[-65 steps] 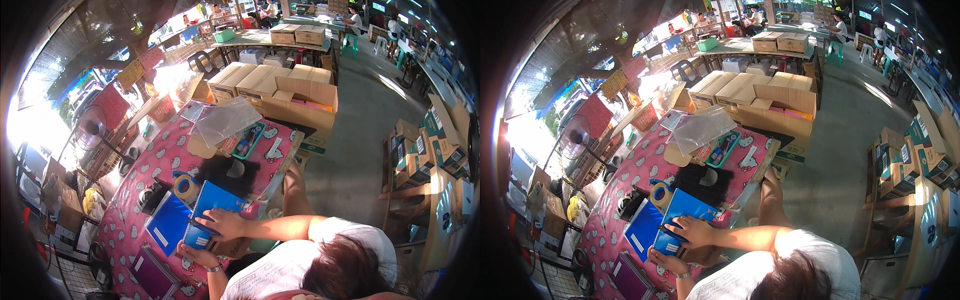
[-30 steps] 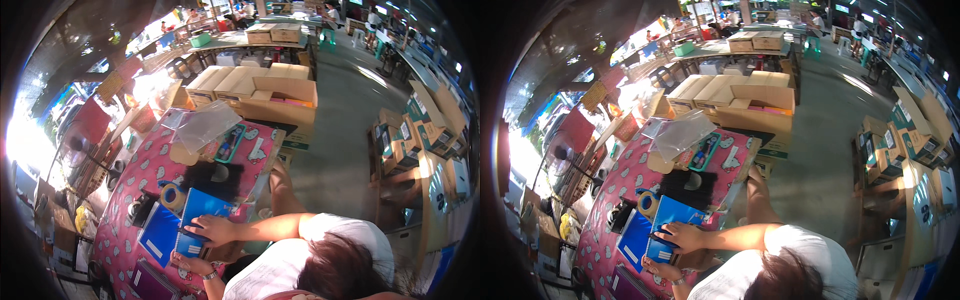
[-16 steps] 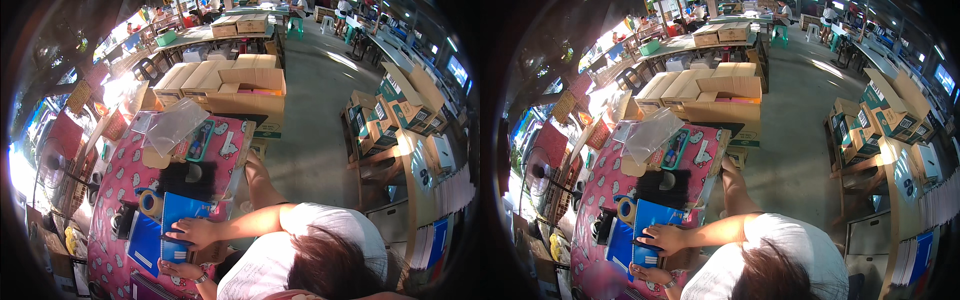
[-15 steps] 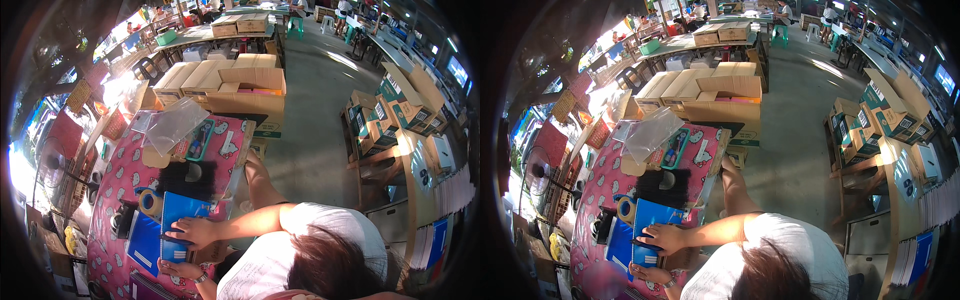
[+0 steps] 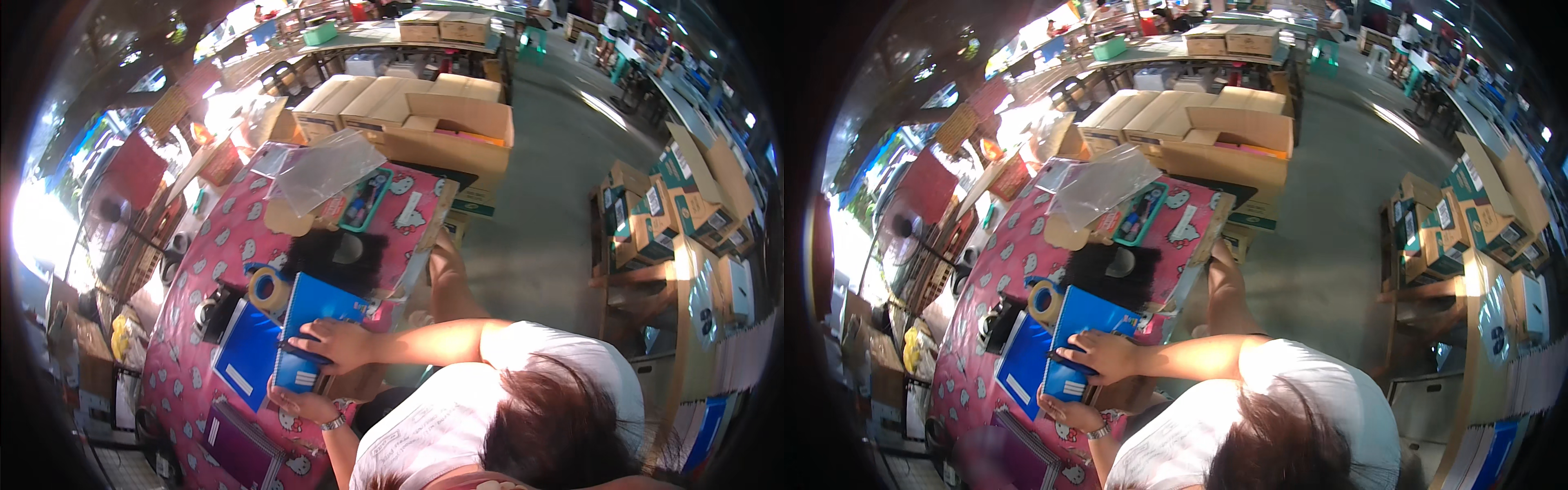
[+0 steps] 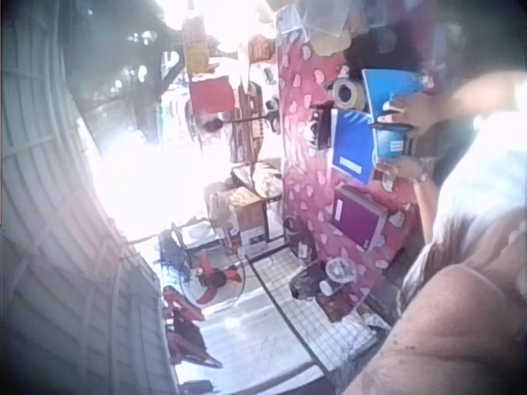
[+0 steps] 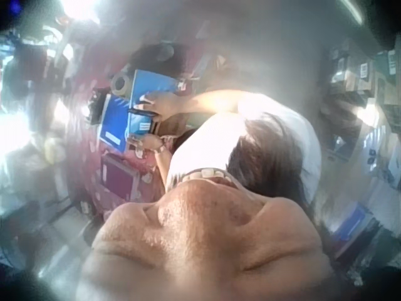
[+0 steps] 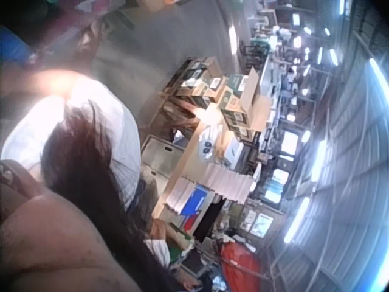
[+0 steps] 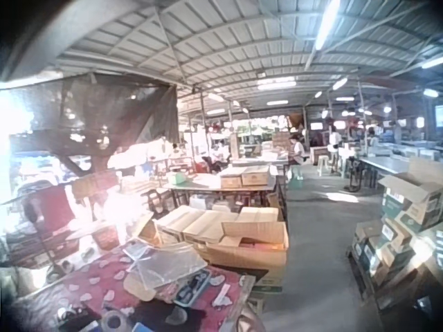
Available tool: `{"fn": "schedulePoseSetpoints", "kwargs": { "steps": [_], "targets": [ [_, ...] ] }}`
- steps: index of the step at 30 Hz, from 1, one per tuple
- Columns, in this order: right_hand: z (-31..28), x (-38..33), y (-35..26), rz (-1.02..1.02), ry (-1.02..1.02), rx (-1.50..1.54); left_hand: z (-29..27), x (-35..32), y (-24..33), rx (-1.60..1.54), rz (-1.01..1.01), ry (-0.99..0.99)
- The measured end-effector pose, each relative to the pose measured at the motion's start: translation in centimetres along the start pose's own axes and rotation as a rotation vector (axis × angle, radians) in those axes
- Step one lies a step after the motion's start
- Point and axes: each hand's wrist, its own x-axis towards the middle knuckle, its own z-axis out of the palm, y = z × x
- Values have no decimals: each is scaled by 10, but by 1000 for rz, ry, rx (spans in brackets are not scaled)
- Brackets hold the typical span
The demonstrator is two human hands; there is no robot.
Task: The person removes blue folders from a cardboard box, opens one to check the interior, and stacks them on a table next to other folders.
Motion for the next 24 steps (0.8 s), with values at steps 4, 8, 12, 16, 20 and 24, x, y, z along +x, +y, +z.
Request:
{"fn": "schedulePoseSetpoints", "kwargs": {
  "steps": [4, 8, 12, 16, 20, 24],
  "targets": [
    [0, 4, -4, -35, 21, -25, 2, 0, 7, -96, 1, 50],
    [-5, 2, -9, -2, 28, -69, 5, -1, 3, -152, 2, 47],
    [-6, 3, -10, 12, 31, -64, 12, -2, 0, -173, 79, 94],
    [-5, 5, -11, 8, 12, -70, 11, -1, -6, -204, 48, 78],
    [-3, 5, -9, -12, 17, -94, 10, -3, -4, -221, -51, 1],
    [-2, 4, -9, -3, 19, -93, 15, -1, 11, -337, -18, 70]
  ]
}}
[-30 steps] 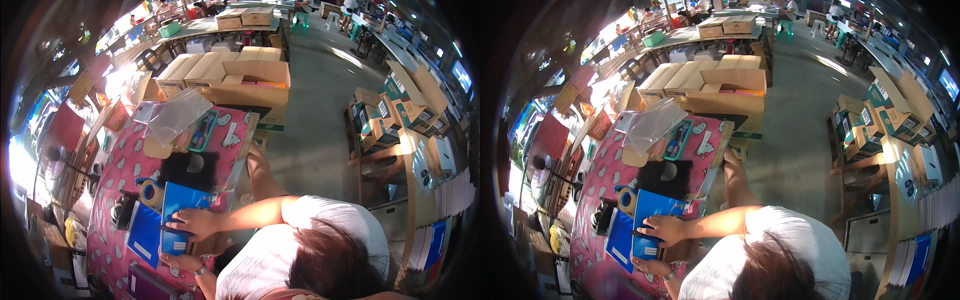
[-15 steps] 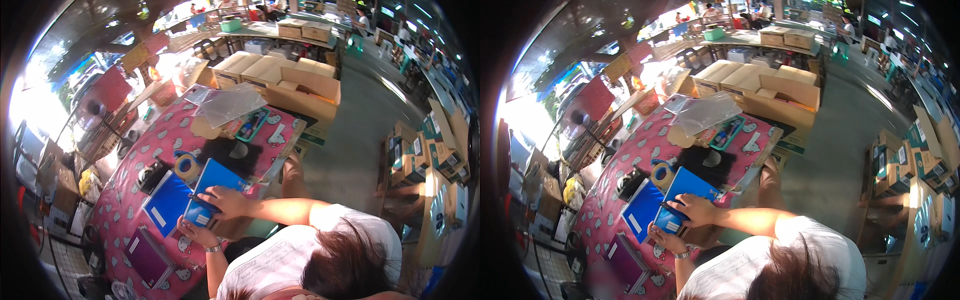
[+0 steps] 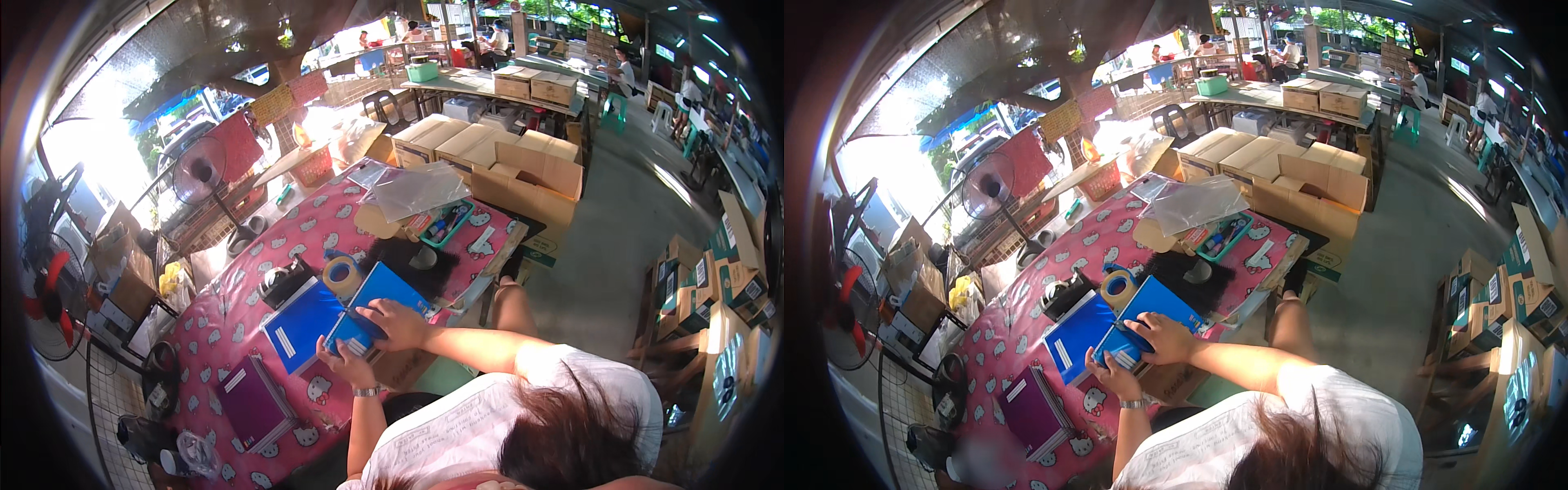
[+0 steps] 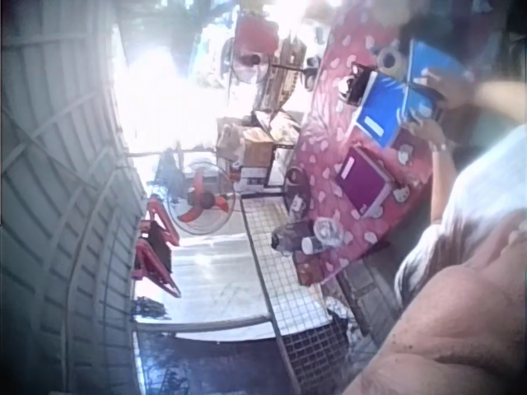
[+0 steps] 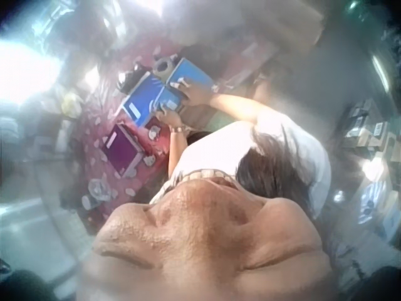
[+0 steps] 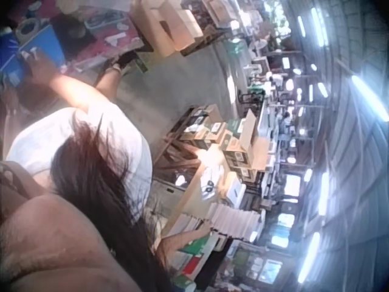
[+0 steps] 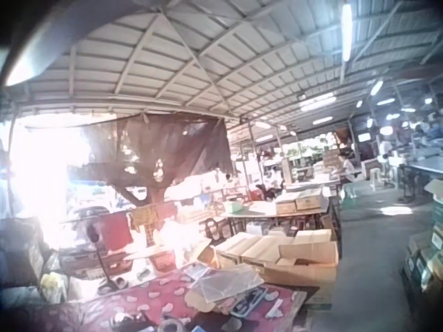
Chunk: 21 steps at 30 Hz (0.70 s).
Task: The person removes blue folders from a cardboard box, opens one to check the interior, and stacks them on a table next to other folders.
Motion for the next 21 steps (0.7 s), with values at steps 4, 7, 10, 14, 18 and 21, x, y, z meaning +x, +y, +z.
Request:
{"fn": "schedulePoseSetpoints", "kwargs": {
  "steps": [4, 7, 10, 14, 18, 21],
  "targets": [
    [-2, -2, 0, -30, 25, 29, -3, -1, 4, 84, -6, -40],
    [-4, -1, -2, -23, 15, 50, -6, 2, -3, 113, 23, -40],
    [-2, 0, -4, -41, 38, 51, -12, 6, -15, 142, 59, -30],
    [-2, -2, 2, -18, 38, 36, -7, 2, -15, 204, 91, -38],
    [-3, -2, 1, -13, 13, 37, -11, 2, -17, 106, 19, -37],
    [1, -2, 5, -13, 8, 37, -9, 1, -15, 107, 61, -24]
  ]
}}
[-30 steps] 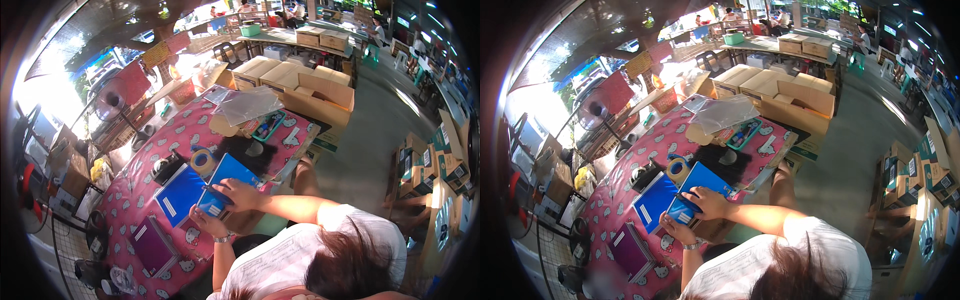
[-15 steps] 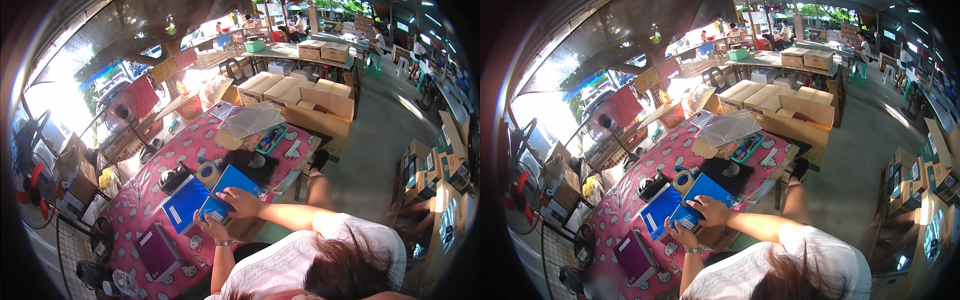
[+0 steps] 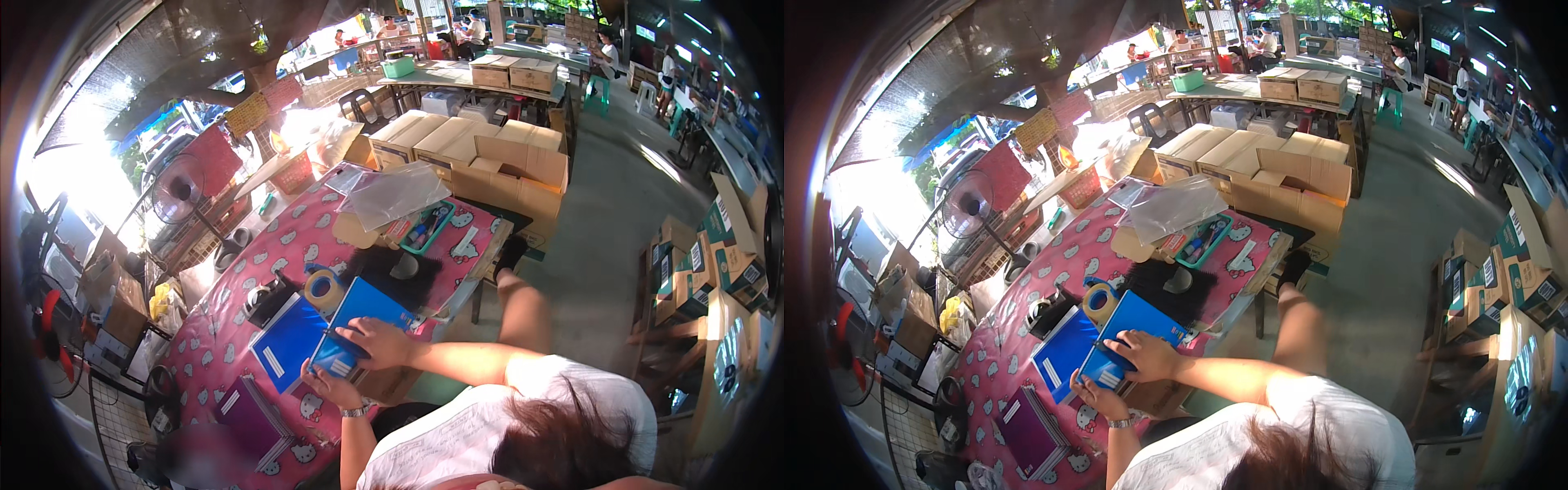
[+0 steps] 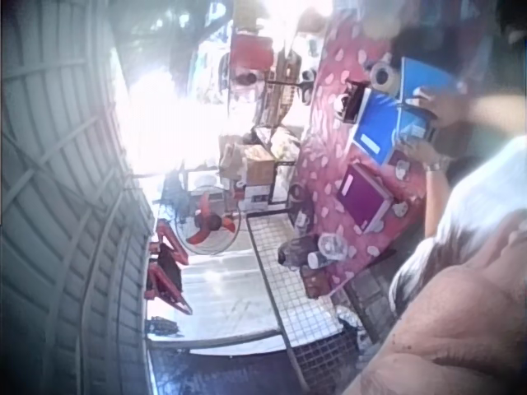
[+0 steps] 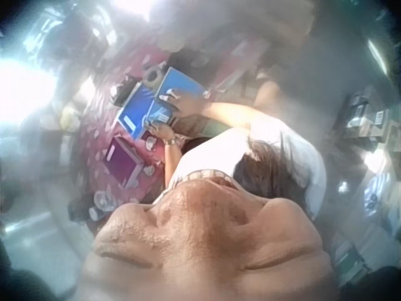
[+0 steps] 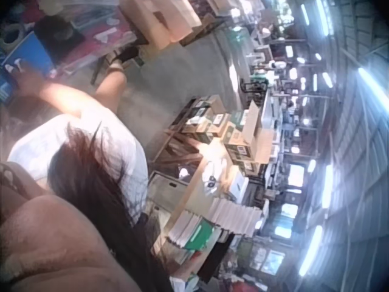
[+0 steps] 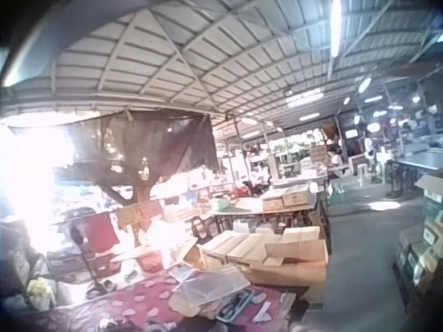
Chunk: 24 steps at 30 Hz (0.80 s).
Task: The person removes blue folders from a cardboard box, opens one to check the interior, and stacks them on a table next to other folders.
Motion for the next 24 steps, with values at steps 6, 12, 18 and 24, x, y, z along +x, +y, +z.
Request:
{"fn": "schedulePoseSetpoints", "kwargs": {
  "steps": [6, 12, 18, 24],
  "targets": [
    [0, 0, 3, -16, 3, 43, -1, -1, 5, 94, -61, 11],
    [0, 2, 0, -14, -30, 49, -4, -1, 3, 38, -77, 32],
    [2, 2, 2, -9, 13, -2, -4, 1, 12, 180, -40, 25],
    [-6, 4, 0, -25, -6, 45, -6, 3, 7, 232, 91, -3]
  ]
}}
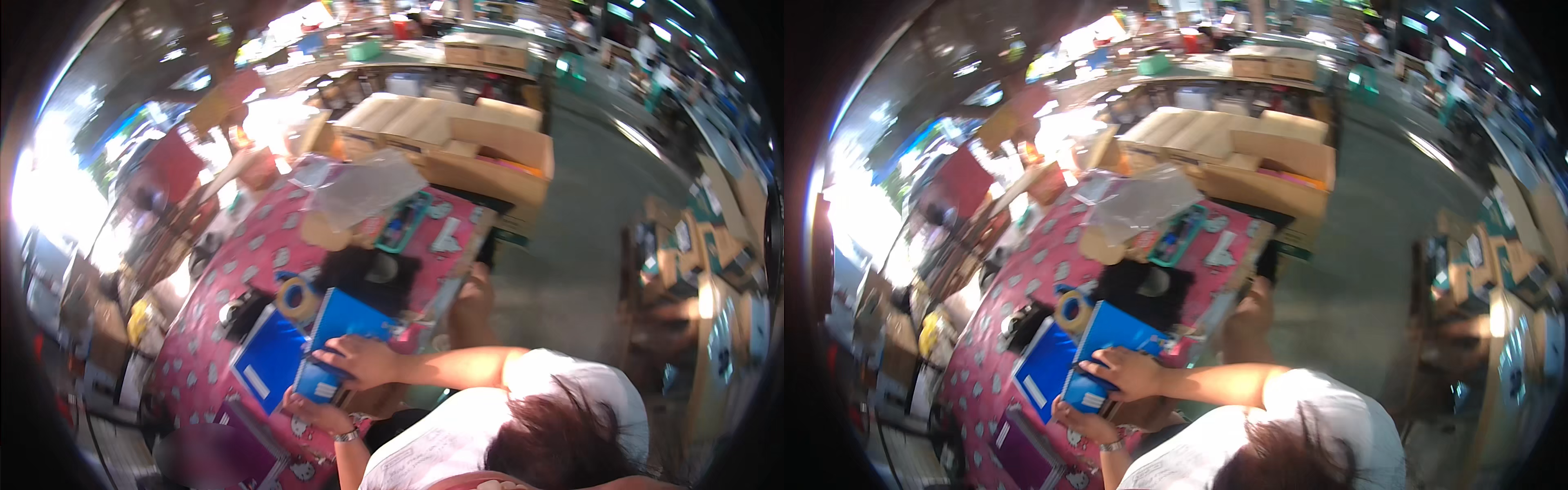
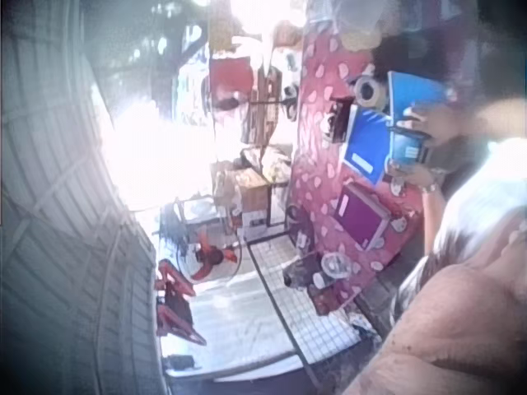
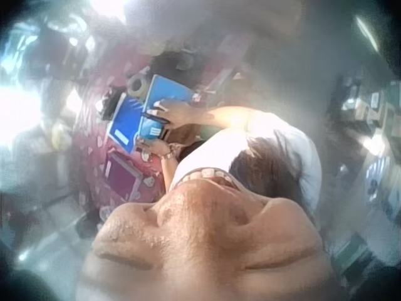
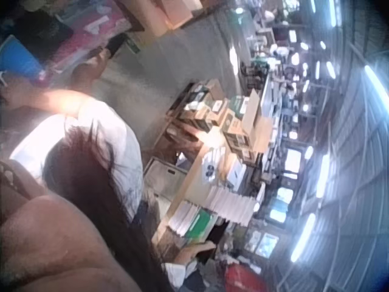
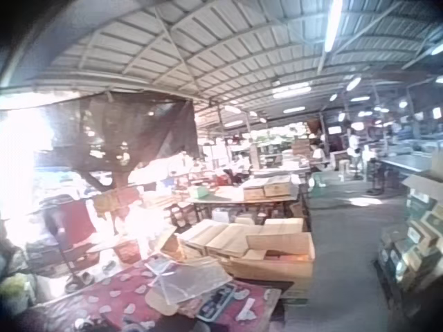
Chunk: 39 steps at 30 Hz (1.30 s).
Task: The person removes blue folders from a cardboard box, opens one to check the interior, and stacks them on a table next to other folders.
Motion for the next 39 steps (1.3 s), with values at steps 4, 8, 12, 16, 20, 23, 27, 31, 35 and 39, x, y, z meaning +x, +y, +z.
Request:
{"fn": "schedulePoseSetpoints", "kwargs": {
  "steps": [4, 8, 12, 16, 20, 23, 27, 31, 35, 39],
  "targets": [
    [15, -2, 8, 3, 25, 31, -2, 0, 3, 77, -30, -7],
    [11, -7, 6, 36, 20, 33, -3, 1, 5, 200, -23, -36],
    [15, -6, 7, 8, 24, 27, -4, 1, 8, 86, -154, 4],
    [17, -6, 7, -5, 52, 1, -3, 2, 14, 71, -167, 3],
    [16, -6, 7, 7, 25, 1, -1, 2, 18, 49, -165, 9],
    [16, -5, 6, -21, 78, -25, -1, 1, 23, 67, -177, 13],
    [17, -6, 6, -6, 50, 16, -4, 3, 15, -65, -220, 11],
    [16, -5, 7, 7, 20, 38, -18, 7, -5, 16, -173, -130],
    [10, -5, 6, -3, 40, 22, -28, -4, -70, 673, 393, 9],
    [19, -6, 8, -27, 68, 40, -33, 0, -34, 228, 113, -138]
  ]
}}
